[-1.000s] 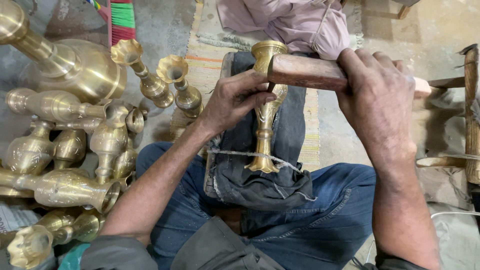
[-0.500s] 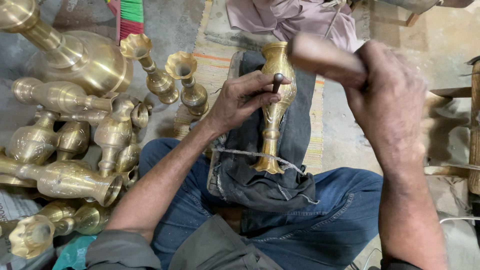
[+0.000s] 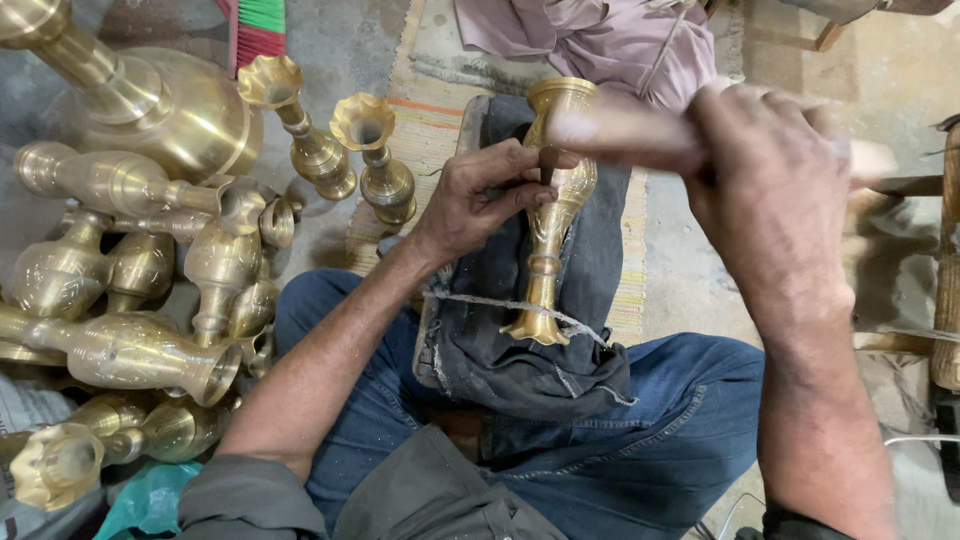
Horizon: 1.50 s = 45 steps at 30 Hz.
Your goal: The person sits cross-legged on the floor with a brass vase resting on a cloth pad on their lap. They hold a small punch against the vase surface and strike it with a wooden mallet, working around the vase to hammer a decorative pattern into the brass.
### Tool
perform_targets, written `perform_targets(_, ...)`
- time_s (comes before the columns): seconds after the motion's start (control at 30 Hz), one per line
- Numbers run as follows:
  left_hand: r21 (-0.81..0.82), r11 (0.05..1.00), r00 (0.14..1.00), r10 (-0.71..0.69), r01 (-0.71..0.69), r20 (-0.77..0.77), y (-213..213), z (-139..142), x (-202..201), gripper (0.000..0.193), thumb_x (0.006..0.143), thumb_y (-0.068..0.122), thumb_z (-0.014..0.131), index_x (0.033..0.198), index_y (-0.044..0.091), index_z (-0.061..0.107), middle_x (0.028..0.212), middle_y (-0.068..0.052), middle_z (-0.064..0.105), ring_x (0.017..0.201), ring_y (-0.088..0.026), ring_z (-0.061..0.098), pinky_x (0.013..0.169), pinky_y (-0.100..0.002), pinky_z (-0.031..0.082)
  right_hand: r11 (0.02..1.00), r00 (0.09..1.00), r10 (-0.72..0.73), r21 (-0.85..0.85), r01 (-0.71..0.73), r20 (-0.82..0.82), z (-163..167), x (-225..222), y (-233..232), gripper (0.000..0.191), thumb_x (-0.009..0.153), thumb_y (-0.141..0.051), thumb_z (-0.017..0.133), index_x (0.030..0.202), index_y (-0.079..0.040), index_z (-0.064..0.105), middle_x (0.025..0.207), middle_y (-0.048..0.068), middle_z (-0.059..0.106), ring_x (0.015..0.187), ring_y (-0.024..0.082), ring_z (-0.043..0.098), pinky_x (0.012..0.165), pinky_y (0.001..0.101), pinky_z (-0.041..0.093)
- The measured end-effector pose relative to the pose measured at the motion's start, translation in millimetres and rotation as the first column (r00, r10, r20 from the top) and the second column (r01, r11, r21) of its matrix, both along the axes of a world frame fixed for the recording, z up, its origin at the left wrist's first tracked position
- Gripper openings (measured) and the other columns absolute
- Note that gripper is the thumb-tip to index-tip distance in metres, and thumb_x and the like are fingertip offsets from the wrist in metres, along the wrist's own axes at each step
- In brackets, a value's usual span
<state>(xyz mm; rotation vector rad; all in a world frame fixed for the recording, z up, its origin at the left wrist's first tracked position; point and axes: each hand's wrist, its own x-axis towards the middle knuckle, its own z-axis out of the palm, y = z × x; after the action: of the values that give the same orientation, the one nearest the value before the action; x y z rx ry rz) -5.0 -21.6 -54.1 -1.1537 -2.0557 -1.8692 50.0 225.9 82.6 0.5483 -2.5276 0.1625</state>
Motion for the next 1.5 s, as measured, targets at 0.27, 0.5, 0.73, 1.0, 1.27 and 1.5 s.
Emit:
perform_targets(0.27, 0.111, 0.993, 0.998, -0.032, 0.026, 0.046, 2.5, -10.0, -2.0, 0.026, 0.101, 0.007, 0.074, 0.127, 0.005, 0.07, 0.118, -0.004, 0.073, 0.106, -0.013, 0.075, 0.094, -0.027, 0.066, 0.95, 0.992, -0.059, 0.301, 0.089, -0.107, -4.8, -2.1, 0.9, 0.029, 0.082, -0.003, 0.08, 0.106, -0.004, 0.065, 0.09, 0.012, 0.07, 0.085, 0.028, 0.07, 0.072, 0.0444, 0.055)
perform_targets(0.5, 0.078, 0.996, 0.999, 0.029, -0.032, 0.04, 0.5, -13.6, -0.1, 0.021, 0.1, 0.005, 0.077, 0.12, 0.006, 0.071, 0.103, -0.002, 0.071, 0.1, -0.012, 0.075, 0.087, -0.026, 0.067, 0.982, 0.996, -0.031, 0.182, 0.045, -0.079, -1.6, -2.6, -7.1, 0.025, 0.091, -0.009, 0.081, 0.107, -0.003, 0.063, 0.09, 0.012, 0.068, 0.084, 0.028, 0.068, 0.073, 0.0449, 0.053)
perform_targets(0.73, 0.14, 0.99, 0.997, -0.021, 0.011, 0.071, -0.3, -14.6, 1.5, 0.019, 0.101, 0.005, 0.075, 0.119, 0.003, 0.071, 0.105, -0.003, 0.071, 0.101, -0.012, 0.072, 0.089, -0.027, 0.064, 0.983, 0.997, -0.019, 0.178, 0.032, -0.075, 1.2, -3.8, -6.0, 0.022, 0.091, -0.007, 0.078, 0.105, -0.004, 0.062, 0.093, 0.01, 0.068, 0.09, 0.026, 0.068, 0.08, 0.0412, 0.051)
perform_targets(1.0, 0.317, 0.947, 0.962, -0.129, 0.047, 0.242, 4.1, -25.6, 0.6, 0.026, 0.098, 0.004, 0.071, 0.122, 0.001, 0.066, 0.118, -0.003, 0.07, 0.107, -0.012, 0.073, 0.097, -0.029, 0.064, 0.978, 0.993, -0.024, 0.204, 0.046, -0.113, -2.6, -6.9, -8.3, 0.02, 0.096, -0.01, 0.08, 0.104, -0.005, 0.062, 0.095, 0.009, 0.066, 0.089, 0.026, 0.067, 0.079, 0.0415, 0.05)
perform_targets(1.27, 0.165, 0.984, 0.996, 0.048, -0.059, 0.071, -0.9, -35.8, 5.4, 0.021, 0.101, -0.003, 0.076, 0.122, 0.001, 0.074, 0.101, -0.007, 0.072, 0.097, -0.013, 0.07, 0.088, -0.026, 0.06, 0.994, 0.999, 0.042, -0.1, -0.042, 0.003, -4.0, -0.3, -7.7, 0.025, 0.095, -0.007, 0.078, 0.109, 0.0, 0.059, 0.103, 0.013, 0.064, 0.096, 0.032, 0.064, 0.083, 0.0428, 0.05)
perform_targets(1.5, 0.321, 0.947, 0.98, -0.069, 0.006, 0.187, 6.0, -53.7, 3.6, 0.017, 0.104, -0.002, 0.07, 0.121, -0.001, 0.069, 0.114, -0.011, 0.076, 0.11, -0.018, 0.075, 0.102, -0.032, 0.066, 0.998, 0.997, 0.026, -0.052, -0.029, -0.07, -12.8, -3.0, -9.3, 0.028, 0.093, -0.006, 0.079, 0.114, -0.004, 0.062, 0.096, 0.011, 0.066, 0.092, 0.029, 0.066, 0.086, 0.0453, 0.051)
